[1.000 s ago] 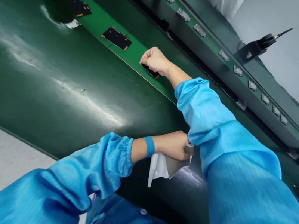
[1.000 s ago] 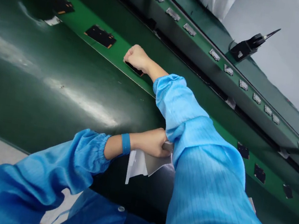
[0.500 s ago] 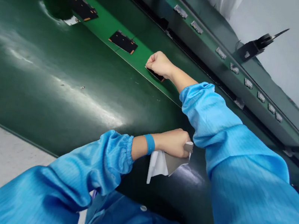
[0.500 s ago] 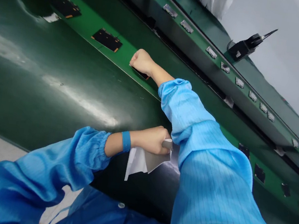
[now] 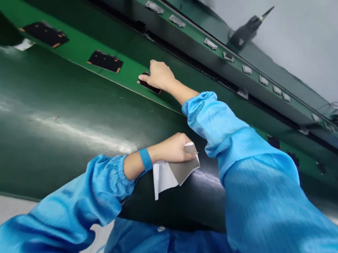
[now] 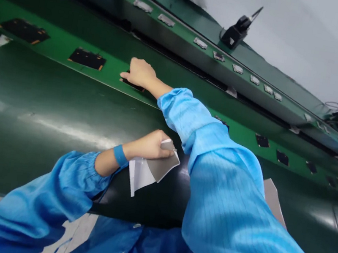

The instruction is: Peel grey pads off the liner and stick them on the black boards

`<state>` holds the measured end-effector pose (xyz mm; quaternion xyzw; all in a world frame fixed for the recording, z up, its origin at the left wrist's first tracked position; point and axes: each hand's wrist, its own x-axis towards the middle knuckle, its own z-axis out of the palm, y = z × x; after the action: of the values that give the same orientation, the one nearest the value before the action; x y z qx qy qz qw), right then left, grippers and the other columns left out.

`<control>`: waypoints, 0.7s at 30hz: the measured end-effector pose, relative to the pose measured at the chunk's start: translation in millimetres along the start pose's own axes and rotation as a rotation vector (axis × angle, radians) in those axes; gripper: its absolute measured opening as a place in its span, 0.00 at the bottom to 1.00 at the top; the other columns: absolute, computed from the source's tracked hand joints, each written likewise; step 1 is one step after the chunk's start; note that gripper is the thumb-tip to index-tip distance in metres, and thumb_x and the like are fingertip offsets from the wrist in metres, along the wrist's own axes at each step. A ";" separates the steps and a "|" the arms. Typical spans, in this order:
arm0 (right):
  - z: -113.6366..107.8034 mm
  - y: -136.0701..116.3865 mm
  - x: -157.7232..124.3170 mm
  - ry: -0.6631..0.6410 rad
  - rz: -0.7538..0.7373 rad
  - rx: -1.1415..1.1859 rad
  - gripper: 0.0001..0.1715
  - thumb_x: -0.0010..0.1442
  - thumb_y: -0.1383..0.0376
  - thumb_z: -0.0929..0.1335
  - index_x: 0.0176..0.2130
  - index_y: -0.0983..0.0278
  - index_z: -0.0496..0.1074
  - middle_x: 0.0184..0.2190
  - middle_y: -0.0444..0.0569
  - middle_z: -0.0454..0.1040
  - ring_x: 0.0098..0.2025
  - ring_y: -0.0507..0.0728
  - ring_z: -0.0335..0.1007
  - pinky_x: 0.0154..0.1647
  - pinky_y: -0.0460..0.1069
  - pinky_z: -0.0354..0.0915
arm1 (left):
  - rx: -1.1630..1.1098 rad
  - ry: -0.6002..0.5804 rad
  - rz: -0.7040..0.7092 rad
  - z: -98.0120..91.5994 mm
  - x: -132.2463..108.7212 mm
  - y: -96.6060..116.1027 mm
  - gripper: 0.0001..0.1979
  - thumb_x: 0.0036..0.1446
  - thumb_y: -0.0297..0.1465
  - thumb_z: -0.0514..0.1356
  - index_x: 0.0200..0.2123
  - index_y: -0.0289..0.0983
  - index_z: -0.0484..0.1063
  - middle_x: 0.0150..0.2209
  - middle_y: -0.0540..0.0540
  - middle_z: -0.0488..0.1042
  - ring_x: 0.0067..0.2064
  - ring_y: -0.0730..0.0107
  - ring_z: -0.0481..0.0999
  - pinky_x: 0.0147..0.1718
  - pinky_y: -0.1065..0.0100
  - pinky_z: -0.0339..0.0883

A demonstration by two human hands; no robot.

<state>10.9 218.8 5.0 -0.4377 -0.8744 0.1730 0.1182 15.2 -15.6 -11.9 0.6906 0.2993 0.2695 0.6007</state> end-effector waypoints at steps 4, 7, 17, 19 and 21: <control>-13.9 20.0 -52.8 0.098 0.161 0.114 0.15 0.73 0.57 0.69 0.35 0.61 0.68 0.33 0.50 0.73 0.40 0.60 0.72 0.54 0.58 0.73 | 0.011 -0.010 -0.063 -0.5 -1.1 3.6 0.10 0.55 0.34 0.66 0.26 0.34 0.75 0.26 0.51 0.75 0.30 0.71 0.71 0.30 0.72 0.61; -17.7 28.8 -76.6 0.086 0.143 0.223 0.13 0.70 0.66 0.68 0.32 0.60 0.65 0.31 0.46 0.72 0.37 0.56 0.69 0.49 0.53 0.70 | 0.020 -0.006 -0.074 -0.1 -1.2 4.9 0.12 0.54 0.36 0.66 0.25 0.34 0.74 0.25 0.51 0.73 0.30 0.71 0.70 0.29 0.72 0.60; 12.5 -6.7 -57.1 -0.001 -0.027 -0.112 0.14 0.71 0.72 0.63 0.43 0.66 0.79 0.54 0.62 0.76 0.51 0.66 0.76 0.58 0.61 0.70 | -0.043 -0.038 -0.035 -0.2 -0.5 2.8 0.10 0.54 0.35 0.66 0.29 0.33 0.79 0.28 0.51 0.76 0.33 0.71 0.72 0.33 0.72 0.64; 19.4 -4.1 -60.1 0.010 -0.033 -0.155 0.14 0.73 0.70 0.63 0.43 0.67 0.79 0.53 0.63 0.75 0.51 0.67 0.76 0.57 0.63 0.72 | -0.050 -0.046 -0.008 0.5 0.3 1.9 0.09 0.54 0.33 0.66 0.28 0.33 0.78 0.27 0.52 0.74 0.31 0.73 0.70 0.33 0.72 0.63; 23.7 2.3 -64.1 0.046 -0.061 -0.139 0.12 0.73 0.68 0.64 0.43 0.66 0.78 0.51 0.62 0.75 0.52 0.67 0.76 0.58 0.64 0.73 | -0.052 -0.045 0.012 1.4 1.0 0.9 0.08 0.54 0.32 0.66 0.26 0.33 0.76 0.25 0.53 0.71 0.29 0.75 0.67 0.31 0.73 0.60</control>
<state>41.9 163.7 -21.1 -0.4220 -0.8942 0.0981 0.1127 16.9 -15.8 -11.2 0.6824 0.2743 0.2655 0.6234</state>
